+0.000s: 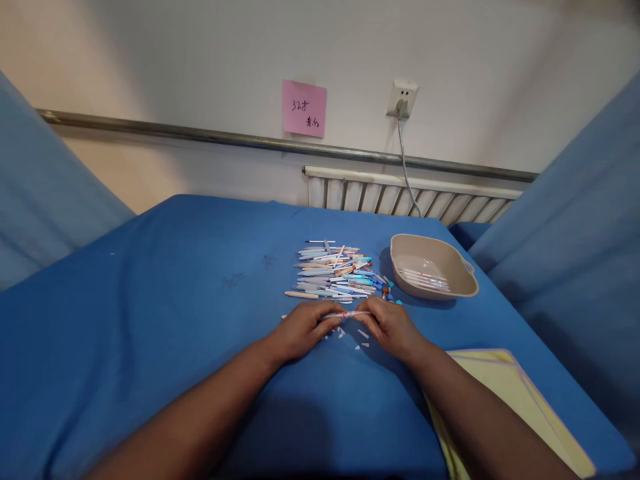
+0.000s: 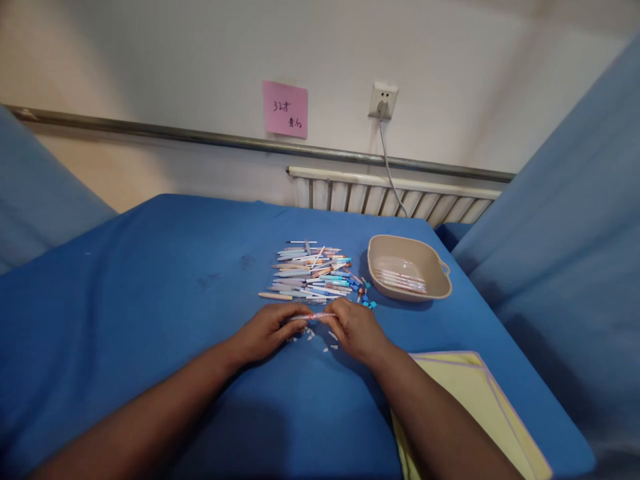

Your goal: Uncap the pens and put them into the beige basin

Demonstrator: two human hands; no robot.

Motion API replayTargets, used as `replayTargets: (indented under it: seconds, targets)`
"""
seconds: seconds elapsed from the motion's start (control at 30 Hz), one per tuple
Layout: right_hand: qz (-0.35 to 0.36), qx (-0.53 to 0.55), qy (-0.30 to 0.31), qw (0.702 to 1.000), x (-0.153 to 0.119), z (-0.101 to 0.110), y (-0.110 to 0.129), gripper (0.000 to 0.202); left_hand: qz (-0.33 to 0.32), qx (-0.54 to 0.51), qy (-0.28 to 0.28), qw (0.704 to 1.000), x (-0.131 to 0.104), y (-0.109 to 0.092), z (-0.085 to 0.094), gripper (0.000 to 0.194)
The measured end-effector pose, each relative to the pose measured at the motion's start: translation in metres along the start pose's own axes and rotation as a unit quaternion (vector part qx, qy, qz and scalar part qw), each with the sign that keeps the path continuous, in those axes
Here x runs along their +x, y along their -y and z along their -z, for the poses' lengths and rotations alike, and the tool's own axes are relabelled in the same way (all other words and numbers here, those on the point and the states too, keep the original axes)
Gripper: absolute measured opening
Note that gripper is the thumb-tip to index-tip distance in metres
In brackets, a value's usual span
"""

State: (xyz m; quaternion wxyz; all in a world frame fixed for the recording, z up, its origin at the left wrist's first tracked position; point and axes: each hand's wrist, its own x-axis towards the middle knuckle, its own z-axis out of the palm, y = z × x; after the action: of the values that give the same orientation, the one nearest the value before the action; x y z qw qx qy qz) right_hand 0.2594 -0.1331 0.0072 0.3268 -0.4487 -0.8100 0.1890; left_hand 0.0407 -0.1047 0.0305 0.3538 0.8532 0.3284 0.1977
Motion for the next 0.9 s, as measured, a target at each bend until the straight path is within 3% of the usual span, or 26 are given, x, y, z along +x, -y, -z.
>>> replayTargets:
  seconds: [0.1, 0.17, 0.37, 0.43, 0.53, 0.7, 0.9]
  targets:
    - [-0.052, 0.045, 0.006, 0.998, 0.0004, -0.0025, -0.0033, 0.024, -0.012, 0.021, 0.006, 1.0, -0.0007, 0.0007, -0.0022, 0.026]
    - [-0.07, 0.072, 0.001, 0.995, 0.0007, -0.0036, -0.0035, 0.019, -0.01, 0.027, 0.003, 1.0, -0.0007, 0.002, -0.0027, 0.026]
    - [0.037, -0.004, -0.01, 0.999, 0.0008, 0.0013, 0.0006, 0.011, 0.014, -0.009, -0.01, 1.0, 0.0003, 0.0035, -0.0009, 0.029]
    - [0.043, -0.02, 0.0, 0.999, 0.0004, 0.0026, 0.0004, 0.013, 0.012, -0.014, -0.001, 1.0, 0.0003, 0.0024, -0.0007, 0.029]
    - [-0.007, -0.005, 0.015, 1.0, 0.0, 0.0013, -0.001, 0.018, 0.003, -0.005, 0.008, 1.0, -0.0003, 0.0011, -0.0008, 0.028]
    - [-0.112, 0.156, 0.049, 0.98, 0.0003, -0.0039, -0.0028, 0.02, 0.002, 0.034, 0.006, 0.999, -0.001, 0.0023, -0.0013, 0.026]
    - [-0.011, 0.057, -0.014, 0.998, 0.0024, 0.0015, -0.0024, 0.009, 0.042, -0.013, -0.007, 0.999, 0.0009, 0.0013, 0.0005, 0.031]
